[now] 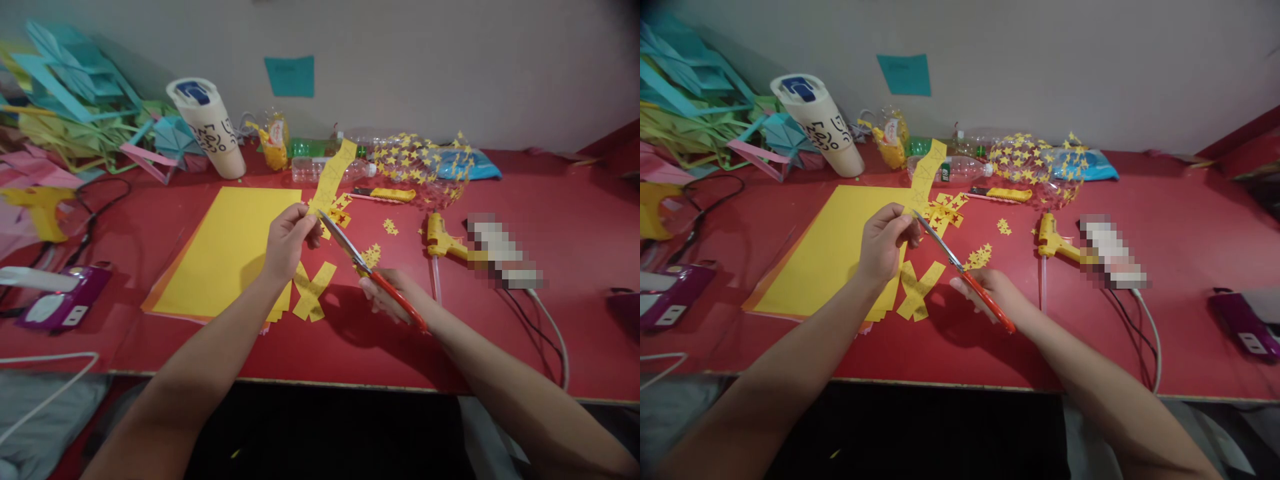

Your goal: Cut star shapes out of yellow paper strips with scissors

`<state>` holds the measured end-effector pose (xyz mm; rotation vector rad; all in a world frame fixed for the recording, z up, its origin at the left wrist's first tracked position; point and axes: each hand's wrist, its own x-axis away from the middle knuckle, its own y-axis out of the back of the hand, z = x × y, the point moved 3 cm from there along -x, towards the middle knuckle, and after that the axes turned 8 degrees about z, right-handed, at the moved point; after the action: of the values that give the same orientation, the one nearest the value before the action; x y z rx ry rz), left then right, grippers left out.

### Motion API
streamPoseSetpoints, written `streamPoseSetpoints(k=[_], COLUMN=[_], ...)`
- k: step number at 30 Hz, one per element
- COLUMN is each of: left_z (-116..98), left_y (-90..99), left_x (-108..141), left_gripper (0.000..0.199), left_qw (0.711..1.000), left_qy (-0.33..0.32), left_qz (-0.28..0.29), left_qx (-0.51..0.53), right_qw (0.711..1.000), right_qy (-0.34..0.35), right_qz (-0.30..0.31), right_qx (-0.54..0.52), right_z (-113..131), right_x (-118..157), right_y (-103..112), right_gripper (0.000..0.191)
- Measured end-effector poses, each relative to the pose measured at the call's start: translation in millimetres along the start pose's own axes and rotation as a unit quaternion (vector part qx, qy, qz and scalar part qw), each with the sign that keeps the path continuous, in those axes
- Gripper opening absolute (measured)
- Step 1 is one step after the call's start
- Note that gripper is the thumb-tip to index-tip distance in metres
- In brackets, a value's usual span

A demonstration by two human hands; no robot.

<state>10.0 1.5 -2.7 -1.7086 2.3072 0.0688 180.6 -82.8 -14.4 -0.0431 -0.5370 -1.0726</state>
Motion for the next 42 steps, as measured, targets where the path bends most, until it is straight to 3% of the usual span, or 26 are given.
streamPoseSetpoints(k=[6, 21, 42], left_z=[0.6, -0.2, 4.3], left_y=[0.0, 3.9, -4.5], left_x=[0.0, -2.8, 2.5], left_gripper=[0.015, 0.011, 0.016], left_qw=[1.0, 1.0, 0.999], left_qy=[0.001, 0.013, 0.018], left_qz=[0.001, -0.012, 0.028], left_qx=[-0.002, 0.014, 0.028], right_qw=[1.0, 1.0, 1.0], right_qy=[-0.022, -0.001, -0.006], right_qz=[-0.006, 0.005, 0.006], right_qx=[0.011, 0.018, 0.016], right_z=[0.5, -0.2, 1.7], right_x=[0.4, -0.8, 0.2], right_y=[0.3, 1.6, -0.6], right_gripper=[0.046, 0.048, 0.042])
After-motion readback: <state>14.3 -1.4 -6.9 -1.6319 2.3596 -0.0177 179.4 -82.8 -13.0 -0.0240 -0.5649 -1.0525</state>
